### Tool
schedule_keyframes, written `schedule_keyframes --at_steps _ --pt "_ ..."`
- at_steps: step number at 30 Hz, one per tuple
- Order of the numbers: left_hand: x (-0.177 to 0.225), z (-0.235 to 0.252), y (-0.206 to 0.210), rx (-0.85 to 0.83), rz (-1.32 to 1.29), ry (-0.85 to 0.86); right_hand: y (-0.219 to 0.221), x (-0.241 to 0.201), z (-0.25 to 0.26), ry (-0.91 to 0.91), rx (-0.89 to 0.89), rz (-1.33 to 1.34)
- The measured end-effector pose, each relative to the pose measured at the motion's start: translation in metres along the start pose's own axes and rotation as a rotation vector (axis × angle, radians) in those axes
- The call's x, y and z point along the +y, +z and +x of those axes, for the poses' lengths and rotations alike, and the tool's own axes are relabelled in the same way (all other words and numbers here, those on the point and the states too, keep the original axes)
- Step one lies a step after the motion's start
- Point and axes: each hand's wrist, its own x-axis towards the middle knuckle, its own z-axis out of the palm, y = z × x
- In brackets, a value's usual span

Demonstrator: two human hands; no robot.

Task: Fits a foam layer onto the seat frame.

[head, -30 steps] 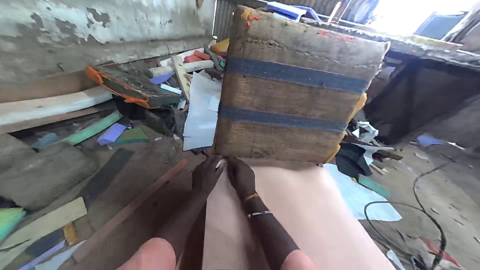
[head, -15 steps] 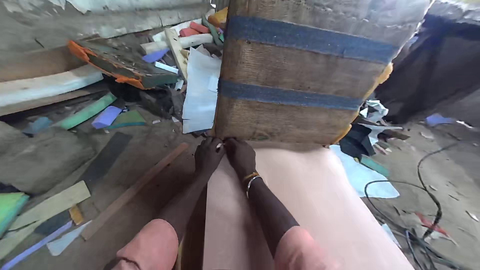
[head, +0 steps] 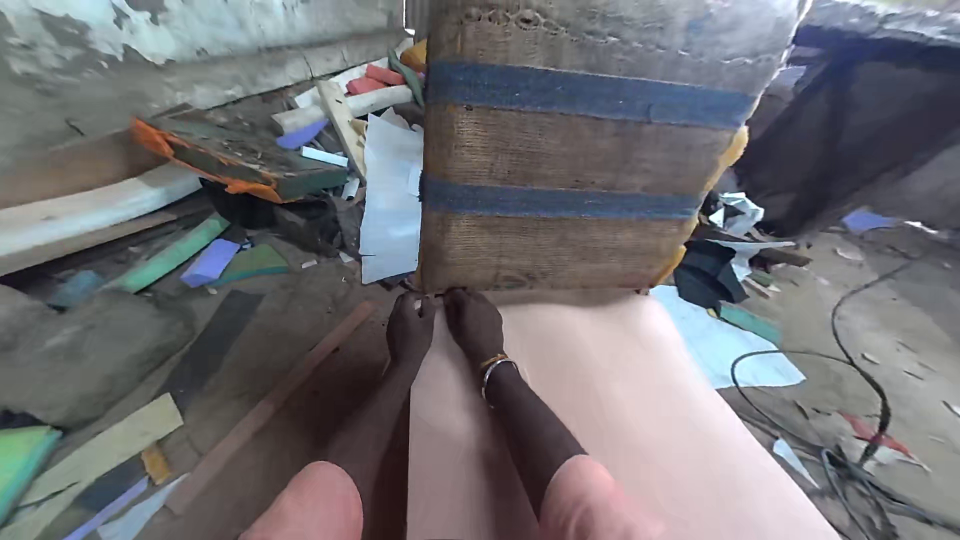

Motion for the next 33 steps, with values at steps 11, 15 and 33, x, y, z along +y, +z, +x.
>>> schedule_keyframes --at_steps 11,15,33 --pt "0.004 0.002 -0.004 -0.012 0.023 -0.015 0.003 0.004 0.002 0.023 -0.001 0.0" --pt "0.002 0.004 -0.004 0.002 0.001 -0.065 0.004 0.004 0.002 0.011 0.021 0.001" --pt "-0.066 0.05 -0.049 0.232 -0.304 -0.417 0.008 0.013 -0.001 -0.075 0.08 -0.015"
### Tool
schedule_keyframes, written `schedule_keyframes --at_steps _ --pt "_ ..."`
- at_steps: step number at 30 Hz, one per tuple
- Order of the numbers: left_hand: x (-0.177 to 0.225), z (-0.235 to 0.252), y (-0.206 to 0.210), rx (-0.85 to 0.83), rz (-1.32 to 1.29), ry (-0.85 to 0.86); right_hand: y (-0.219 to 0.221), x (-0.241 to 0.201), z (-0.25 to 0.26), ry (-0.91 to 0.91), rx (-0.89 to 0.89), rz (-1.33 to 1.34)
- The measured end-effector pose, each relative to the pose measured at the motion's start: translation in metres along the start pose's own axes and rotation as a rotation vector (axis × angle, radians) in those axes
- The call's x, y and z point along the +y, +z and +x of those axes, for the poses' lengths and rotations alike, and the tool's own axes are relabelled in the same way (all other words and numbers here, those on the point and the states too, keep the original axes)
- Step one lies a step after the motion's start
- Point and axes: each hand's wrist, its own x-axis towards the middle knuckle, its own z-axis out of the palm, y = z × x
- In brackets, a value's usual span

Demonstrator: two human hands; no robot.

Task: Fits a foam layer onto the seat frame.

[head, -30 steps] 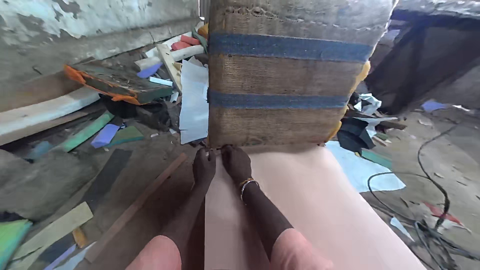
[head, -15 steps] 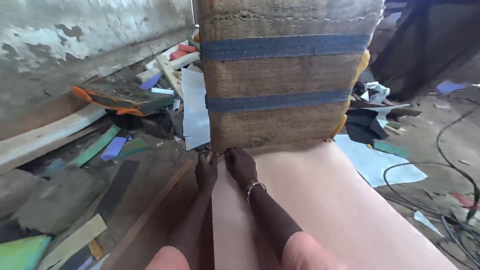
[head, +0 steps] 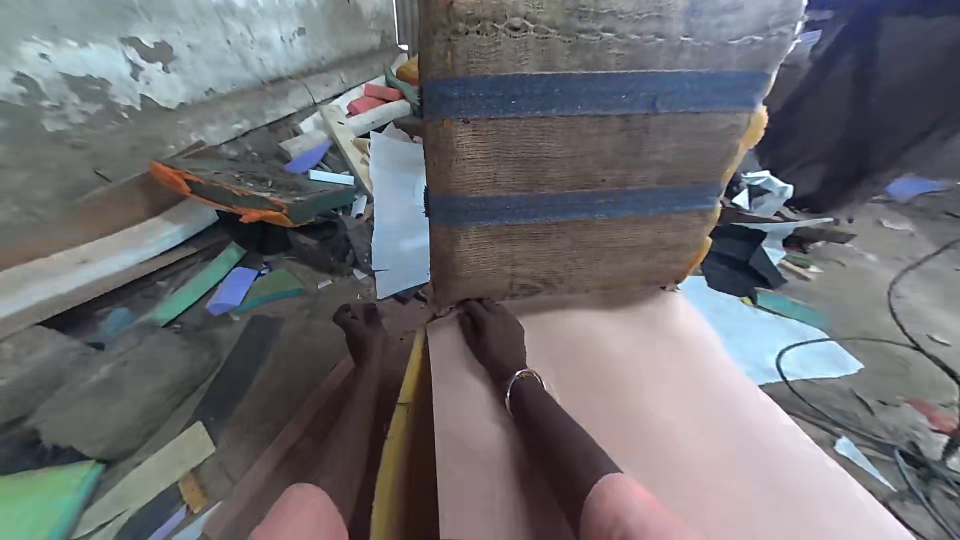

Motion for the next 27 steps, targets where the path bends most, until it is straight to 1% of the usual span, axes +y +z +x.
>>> schedule_keyframes --at_steps 3,5,7,10,11,12,17,20,21,23,25,27 --pt "-0.011 0.001 -0.019 -0.115 0.093 -0.008 0.002 -0.001 -0.004 -0.029 0.036 0.009" --pt "-0.024 -0.004 -0.027 -0.183 0.052 0.046 0.0 -0.002 -0.004 -0.039 0.001 -0.005" --pt "-0.04 -0.012 -0.034 -0.193 -0.014 0.072 0.0 -0.001 -0.005 -0.08 -0.032 -0.028" --pt "-0.056 -0.027 -0.046 -0.161 -0.019 -0.095 -0.002 -0.001 -0.008 -0.141 -0.103 -0.029" --pt "-0.055 -0.029 -0.051 -0.167 -0.012 -0.153 -0.004 -0.001 -0.009 -0.147 -0.145 -0.02" --pt "-0.054 -0.028 -0.056 -0.171 -0.014 -0.172 -0.005 -0.003 -0.009 -0.142 -0.191 -0.017" --pt "-0.04 -0.024 -0.076 -0.249 -0.018 -0.101 -0.006 -0.005 -0.01 -0.149 -0.295 -0.034" --pt "-0.037 -0.025 -0.079 -0.269 -0.054 -0.114 -0.009 -0.014 -0.009 -0.107 -0.396 -0.111" --pt "-0.036 -0.026 -0.079 -0.277 -0.037 -0.088 -0.009 -0.02 -0.008 -0.079 -0.423 -0.156" --pt "-0.029 -0.032 -0.075 -0.326 0.004 0.071 -0.011 -0.036 -0.003 -0.026 -0.43 -0.243" --pt "-0.015 -0.04 -0.065 -0.406 0.072 0.35 -0.01 -0.047 0.003 0.003 -0.424 -0.3" --pt "0.0 -0.055 -0.047 -0.493 0.116 0.604 -0.008 -0.044 0.004 -0.015 -0.38 -0.28"
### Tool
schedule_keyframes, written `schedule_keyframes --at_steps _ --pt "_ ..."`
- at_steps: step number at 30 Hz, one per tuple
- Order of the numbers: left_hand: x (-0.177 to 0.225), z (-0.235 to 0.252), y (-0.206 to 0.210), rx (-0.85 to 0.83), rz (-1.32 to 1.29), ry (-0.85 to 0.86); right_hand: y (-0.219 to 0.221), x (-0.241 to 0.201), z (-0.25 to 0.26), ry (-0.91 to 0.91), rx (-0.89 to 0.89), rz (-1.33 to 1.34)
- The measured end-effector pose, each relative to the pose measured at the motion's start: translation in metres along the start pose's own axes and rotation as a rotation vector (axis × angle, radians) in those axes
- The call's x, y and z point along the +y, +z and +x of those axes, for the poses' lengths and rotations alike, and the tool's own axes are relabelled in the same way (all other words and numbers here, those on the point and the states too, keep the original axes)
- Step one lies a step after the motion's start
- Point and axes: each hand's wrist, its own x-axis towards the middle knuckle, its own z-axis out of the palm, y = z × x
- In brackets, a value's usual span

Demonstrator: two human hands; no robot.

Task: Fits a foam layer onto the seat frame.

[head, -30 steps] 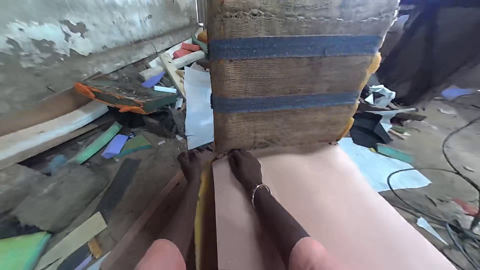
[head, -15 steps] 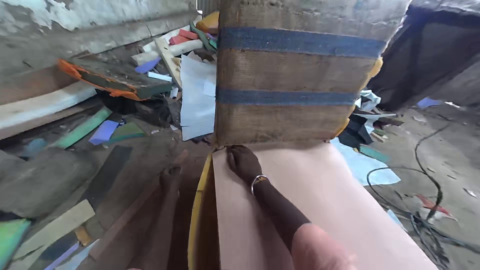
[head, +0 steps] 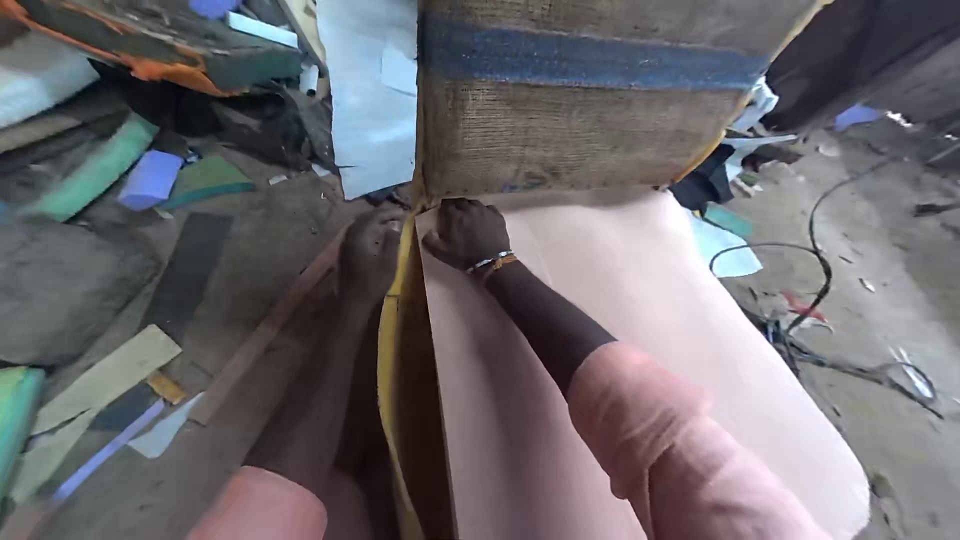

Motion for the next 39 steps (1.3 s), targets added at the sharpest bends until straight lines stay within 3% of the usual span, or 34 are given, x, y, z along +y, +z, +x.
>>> schedule_keyframes --at_steps 3,8,10,14,18,22,26,29,34,39 --pt "0.012 0.004 0.032 -0.127 0.124 0.129 0.007 0.015 -0.002 -0.046 0.021 0.104" --pt "0.02 0.0 0.05 -0.157 0.306 -0.021 0.005 0.012 0.003 -0.018 -0.005 0.085" --pt "0.025 0.0 0.052 -0.181 0.326 -0.015 0.004 0.021 0.001 -0.034 -0.031 0.158" --pt "0.027 -0.001 0.067 -0.111 0.379 0.017 0.018 0.037 -0.012 -0.074 0.084 0.218" --pt "0.028 -0.002 0.069 -0.109 0.377 -0.032 0.008 0.02 -0.012 0.098 -0.027 0.165" --pt "0.04 -0.003 0.071 -0.136 0.396 -0.079 0.003 0.027 0.005 0.103 -0.152 0.098" --pt "0.043 -0.012 0.084 -0.118 0.379 0.17 -0.003 0.051 0.01 -0.037 -0.227 0.186" --pt "0.035 -0.008 0.09 -0.197 0.389 0.25 -0.003 0.09 -0.006 -0.158 -0.158 0.152" --pt "0.045 -0.015 0.088 -0.292 0.569 0.135 0.008 0.136 -0.033 0.122 -0.095 0.035" --pt "0.07 -0.041 0.105 -0.344 0.604 0.262 -0.004 0.137 -0.041 0.066 -0.135 0.044"
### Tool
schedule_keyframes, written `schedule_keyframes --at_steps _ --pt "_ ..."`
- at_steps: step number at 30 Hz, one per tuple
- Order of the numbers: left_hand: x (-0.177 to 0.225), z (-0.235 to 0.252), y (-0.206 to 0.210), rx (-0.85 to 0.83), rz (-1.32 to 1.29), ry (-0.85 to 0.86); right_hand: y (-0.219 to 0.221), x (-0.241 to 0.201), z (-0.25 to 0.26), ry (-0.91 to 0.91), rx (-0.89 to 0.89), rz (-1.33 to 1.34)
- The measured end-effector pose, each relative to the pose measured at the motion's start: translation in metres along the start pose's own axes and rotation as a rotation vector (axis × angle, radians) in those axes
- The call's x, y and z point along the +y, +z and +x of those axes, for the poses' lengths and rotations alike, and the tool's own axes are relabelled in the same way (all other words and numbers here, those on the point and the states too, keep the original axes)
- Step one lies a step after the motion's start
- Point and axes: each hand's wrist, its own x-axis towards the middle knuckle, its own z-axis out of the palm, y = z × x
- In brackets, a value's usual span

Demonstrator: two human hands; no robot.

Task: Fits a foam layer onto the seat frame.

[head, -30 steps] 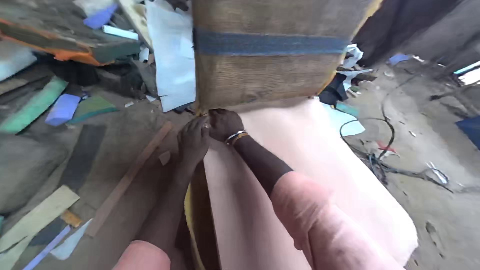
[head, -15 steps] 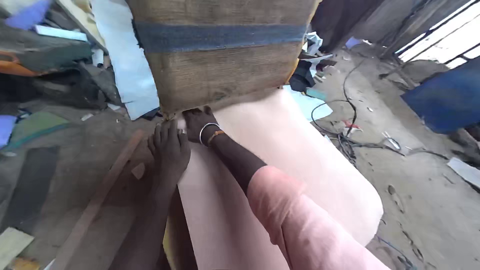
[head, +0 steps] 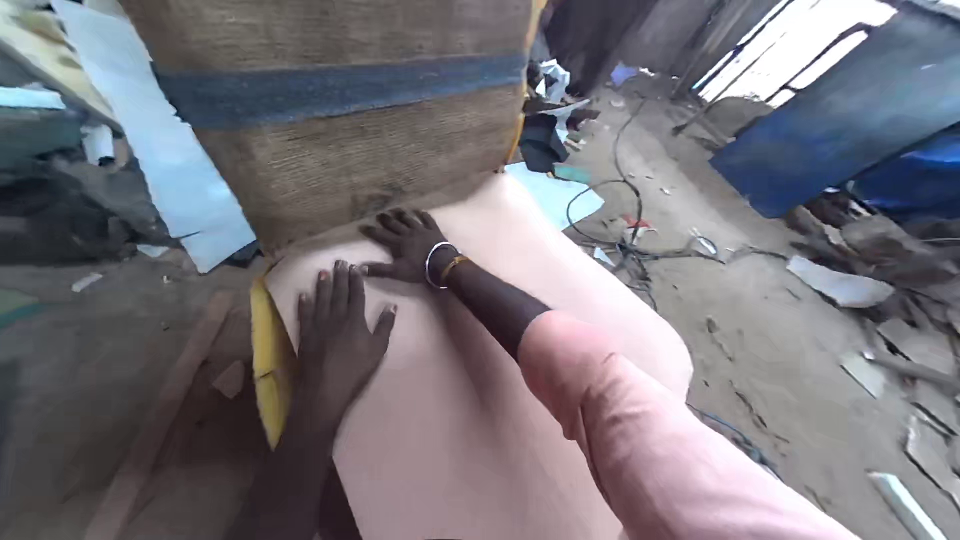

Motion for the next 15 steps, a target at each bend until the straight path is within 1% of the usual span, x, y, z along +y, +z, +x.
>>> schedule_keyframes --at_steps 1,2,5,6,8,10,13,15 --pt "-0.001 0.001 0.0 0.003 0.002 0.012 -0.005 0.009 -0.006 -0.017 -0.004 0.01" --pt "-0.003 0.001 -0.001 -0.004 -0.003 0.016 -0.009 0.024 -0.015 0.016 -0.002 0.021" --pt "-0.004 -0.003 0.001 -0.021 -0.014 0.013 -0.001 0.094 -0.043 0.289 0.055 0.098" --pt "-0.004 -0.001 0.002 -0.017 -0.009 0.01 0.001 0.108 -0.042 0.338 0.07 0.111" --pt "-0.004 -0.003 0.003 -0.029 0.014 0.013 0.002 0.11 -0.041 0.386 0.038 0.135" --pt "-0.004 -0.003 0.002 -0.027 0.026 0.022 -0.002 0.105 -0.05 0.382 0.031 0.135" --pt "-0.007 0.0 -0.002 -0.016 0.024 0.023 -0.007 0.089 -0.087 0.32 -0.016 0.121" --pt "-0.005 -0.001 -0.004 -0.048 0.032 0.016 0.002 0.085 -0.122 0.306 0.0 0.069"
